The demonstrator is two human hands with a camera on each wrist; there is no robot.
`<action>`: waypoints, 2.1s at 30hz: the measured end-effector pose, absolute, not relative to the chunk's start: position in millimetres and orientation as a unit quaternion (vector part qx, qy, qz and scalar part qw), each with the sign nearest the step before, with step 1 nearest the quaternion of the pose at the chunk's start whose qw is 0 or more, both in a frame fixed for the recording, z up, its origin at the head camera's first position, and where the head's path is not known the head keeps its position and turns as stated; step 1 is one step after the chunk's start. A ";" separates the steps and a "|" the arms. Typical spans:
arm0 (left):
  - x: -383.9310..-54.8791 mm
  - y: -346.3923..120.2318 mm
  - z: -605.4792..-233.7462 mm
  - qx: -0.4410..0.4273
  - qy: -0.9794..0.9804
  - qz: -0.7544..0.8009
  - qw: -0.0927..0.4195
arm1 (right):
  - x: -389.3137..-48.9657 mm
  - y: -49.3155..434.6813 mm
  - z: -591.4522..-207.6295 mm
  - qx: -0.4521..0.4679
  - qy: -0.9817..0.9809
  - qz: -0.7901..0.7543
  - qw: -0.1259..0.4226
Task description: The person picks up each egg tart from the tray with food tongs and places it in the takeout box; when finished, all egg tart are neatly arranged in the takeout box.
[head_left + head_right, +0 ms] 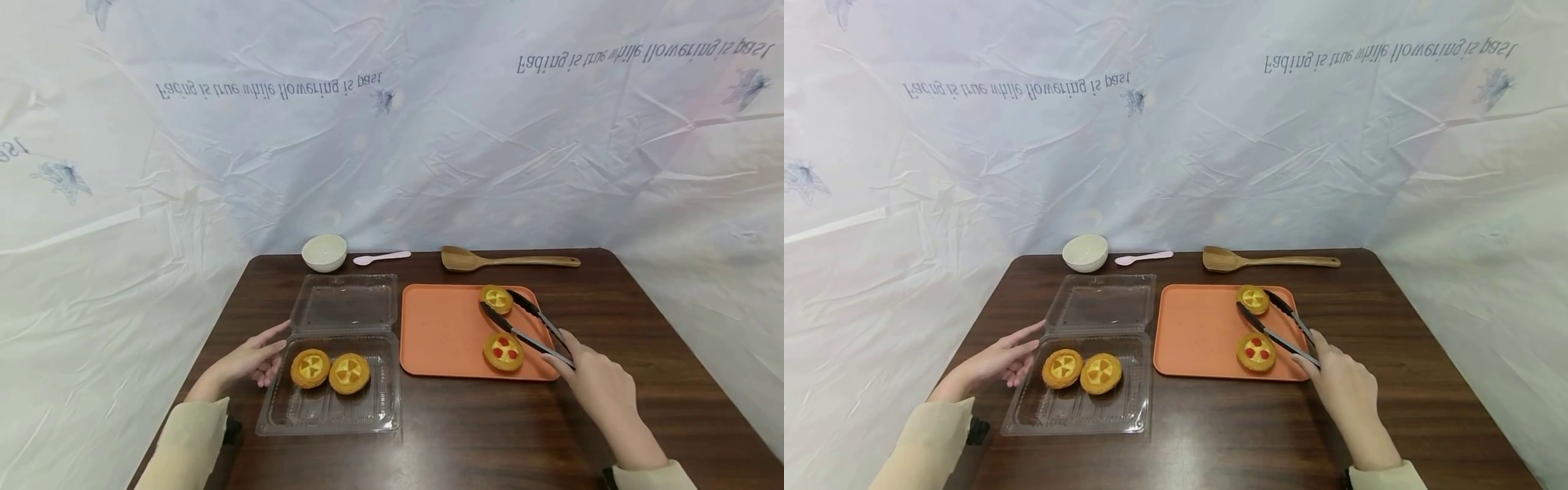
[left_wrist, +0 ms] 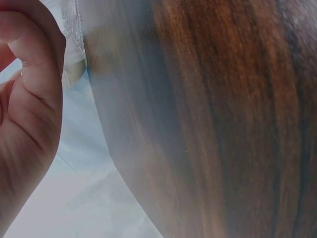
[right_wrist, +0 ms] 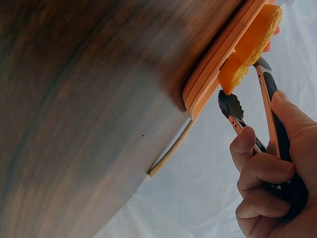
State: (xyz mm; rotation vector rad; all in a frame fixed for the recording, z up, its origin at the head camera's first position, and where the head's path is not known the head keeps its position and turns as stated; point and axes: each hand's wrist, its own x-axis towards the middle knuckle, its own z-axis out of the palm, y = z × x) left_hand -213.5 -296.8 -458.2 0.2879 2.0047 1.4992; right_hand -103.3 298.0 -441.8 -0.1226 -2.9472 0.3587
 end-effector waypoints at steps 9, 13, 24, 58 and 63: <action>-214.2 -297.2 -459.5 0.111 0.751 0.570 0.312 | -100.3 296.3 -436.2 -0.042 -0.988 0.116 0.098; -215.0 -297.1 -459.3 0.109 0.754 0.569 0.310 | -98.6 292.4 -429.8 -0.043 -0.987 0.121 0.095; -215.7 -298.9 -461.9 0.099 0.760 0.566 0.304 | -91.7 272.0 -411.8 -0.021 -0.987 0.130 0.091; -215.1 -298.9 -462.6 0.106 0.759 0.567 0.303 | -79.0 205.2 -396.8 0.074 -0.977 0.149 0.131; -215.0 -298.6 -462.1 0.105 0.759 0.567 0.303 | -81.0 198.1 -397.5 0.103 -0.973 0.133 0.160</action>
